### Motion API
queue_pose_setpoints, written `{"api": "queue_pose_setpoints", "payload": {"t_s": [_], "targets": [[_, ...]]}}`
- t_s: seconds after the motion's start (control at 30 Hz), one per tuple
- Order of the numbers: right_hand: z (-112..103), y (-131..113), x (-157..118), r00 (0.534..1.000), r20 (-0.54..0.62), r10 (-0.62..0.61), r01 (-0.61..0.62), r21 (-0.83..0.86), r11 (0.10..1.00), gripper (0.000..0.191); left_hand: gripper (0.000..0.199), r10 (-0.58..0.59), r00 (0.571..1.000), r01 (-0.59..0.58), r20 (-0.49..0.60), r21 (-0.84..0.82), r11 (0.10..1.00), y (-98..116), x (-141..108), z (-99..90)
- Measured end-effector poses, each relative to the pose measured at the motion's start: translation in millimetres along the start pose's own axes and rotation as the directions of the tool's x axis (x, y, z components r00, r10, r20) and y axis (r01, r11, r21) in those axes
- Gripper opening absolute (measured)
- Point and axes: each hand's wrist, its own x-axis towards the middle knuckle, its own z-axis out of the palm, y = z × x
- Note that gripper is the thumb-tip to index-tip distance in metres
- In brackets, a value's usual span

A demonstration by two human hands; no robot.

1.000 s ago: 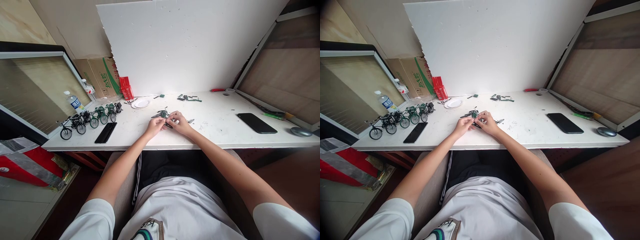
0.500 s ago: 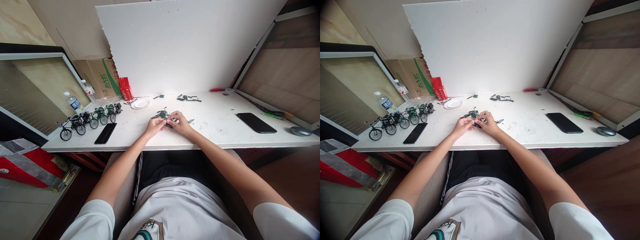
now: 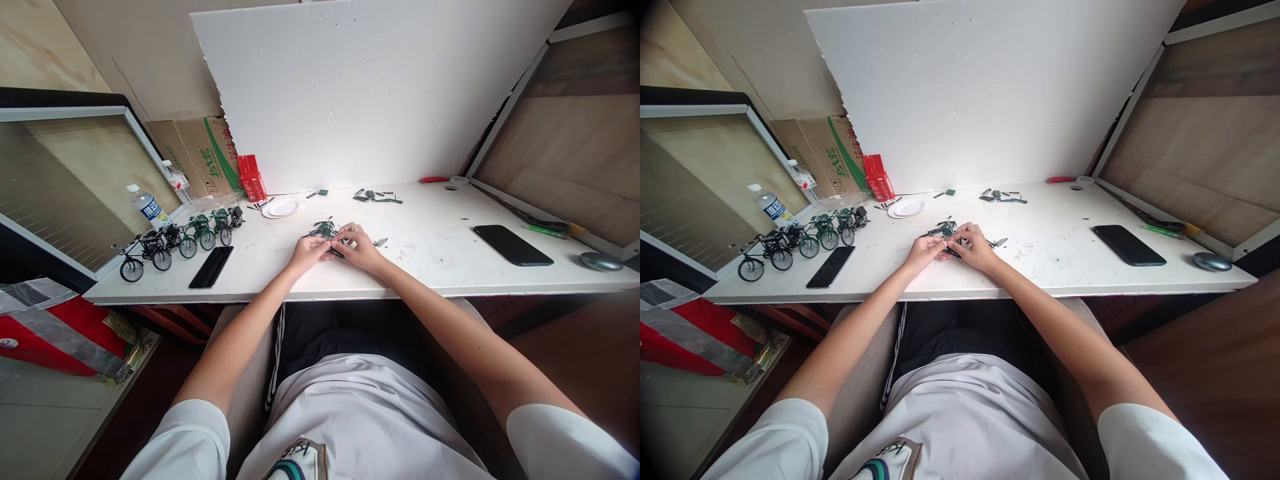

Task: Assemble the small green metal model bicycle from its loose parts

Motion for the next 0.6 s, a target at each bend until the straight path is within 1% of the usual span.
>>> {"api": "queue_pose_setpoints", "payload": {"t_s": [0.23, 0.37, 0.6], "targets": [[1.0, -1.9, 0.6, 1.000, 0.001, 0.024, -0.024, -0.019, 1.000, 0.037, 0.039, 0.007, 0.999, -0.008, 0.043, 0.008, 1.000, -1.9, 1.4, -3.9], [1.3, -3.7, 0.5, 0.999, 0.002, 0.042, -0.042, -0.008, 0.999, 0.034, 0.040, 0.005, 0.999, -0.006, 0.037, 0.014, 1.000, -1.7, 1.7, -4.1], [1.0, -4.7, -0.2, 0.999, 0.012, 0.052, -0.052, -0.009, 0.999, 0.036, 0.035, -0.013, 1.000, 0.012, 0.026, 0.021, 1.000, 2.4, -0.5, -1.7]]}}
